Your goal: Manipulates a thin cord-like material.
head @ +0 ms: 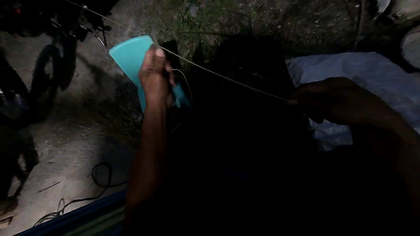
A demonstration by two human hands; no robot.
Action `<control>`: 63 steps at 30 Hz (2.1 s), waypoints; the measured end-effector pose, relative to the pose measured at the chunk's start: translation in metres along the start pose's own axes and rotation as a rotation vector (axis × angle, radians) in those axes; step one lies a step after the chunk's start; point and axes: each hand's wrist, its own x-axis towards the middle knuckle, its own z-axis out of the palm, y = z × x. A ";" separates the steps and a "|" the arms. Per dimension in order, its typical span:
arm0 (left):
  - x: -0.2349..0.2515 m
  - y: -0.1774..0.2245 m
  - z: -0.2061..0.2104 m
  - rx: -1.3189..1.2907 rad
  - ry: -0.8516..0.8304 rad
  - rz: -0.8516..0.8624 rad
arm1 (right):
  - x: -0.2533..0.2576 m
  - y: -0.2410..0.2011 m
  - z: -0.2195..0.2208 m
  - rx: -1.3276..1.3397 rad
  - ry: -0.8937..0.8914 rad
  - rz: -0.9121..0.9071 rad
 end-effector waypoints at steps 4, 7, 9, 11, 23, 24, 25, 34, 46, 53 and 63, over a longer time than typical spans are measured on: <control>0.006 0.010 -0.007 -0.155 0.105 -0.018 | -0.001 0.003 -0.004 -0.010 0.047 0.057; -0.016 -0.005 0.016 -0.052 -0.012 -0.048 | 0.010 0.007 0.005 0.206 0.169 0.112; -0.043 -0.019 0.040 0.181 -0.216 -0.087 | 0.020 0.008 0.017 0.418 0.262 0.106; -0.070 -0.023 0.061 0.416 -0.489 -0.125 | 0.029 0.005 0.033 0.577 0.352 0.089; -0.102 -0.038 0.082 0.467 -0.794 -0.362 | 0.045 -0.011 0.068 0.601 0.413 0.118; -0.100 -0.035 0.080 0.472 -0.765 -0.318 | 0.047 -0.009 0.068 0.597 0.432 0.113; -0.096 -0.032 0.080 0.474 -0.715 -0.264 | 0.049 -0.007 0.067 0.578 0.445 0.111; -0.070 -0.042 0.076 0.076 -0.661 -0.357 | 0.056 -0.010 0.089 0.309 0.245 0.170; -0.065 -0.034 0.067 0.274 -0.681 -0.135 | 0.045 -0.021 0.081 -0.002 0.269 0.042; -0.066 -0.034 0.069 0.366 -0.665 -0.015 | 0.042 -0.016 0.079 0.165 0.267 0.057; -0.045 -0.031 0.061 0.493 -0.404 0.042 | 0.037 -0.024 0.074 0.139 0.234 0.037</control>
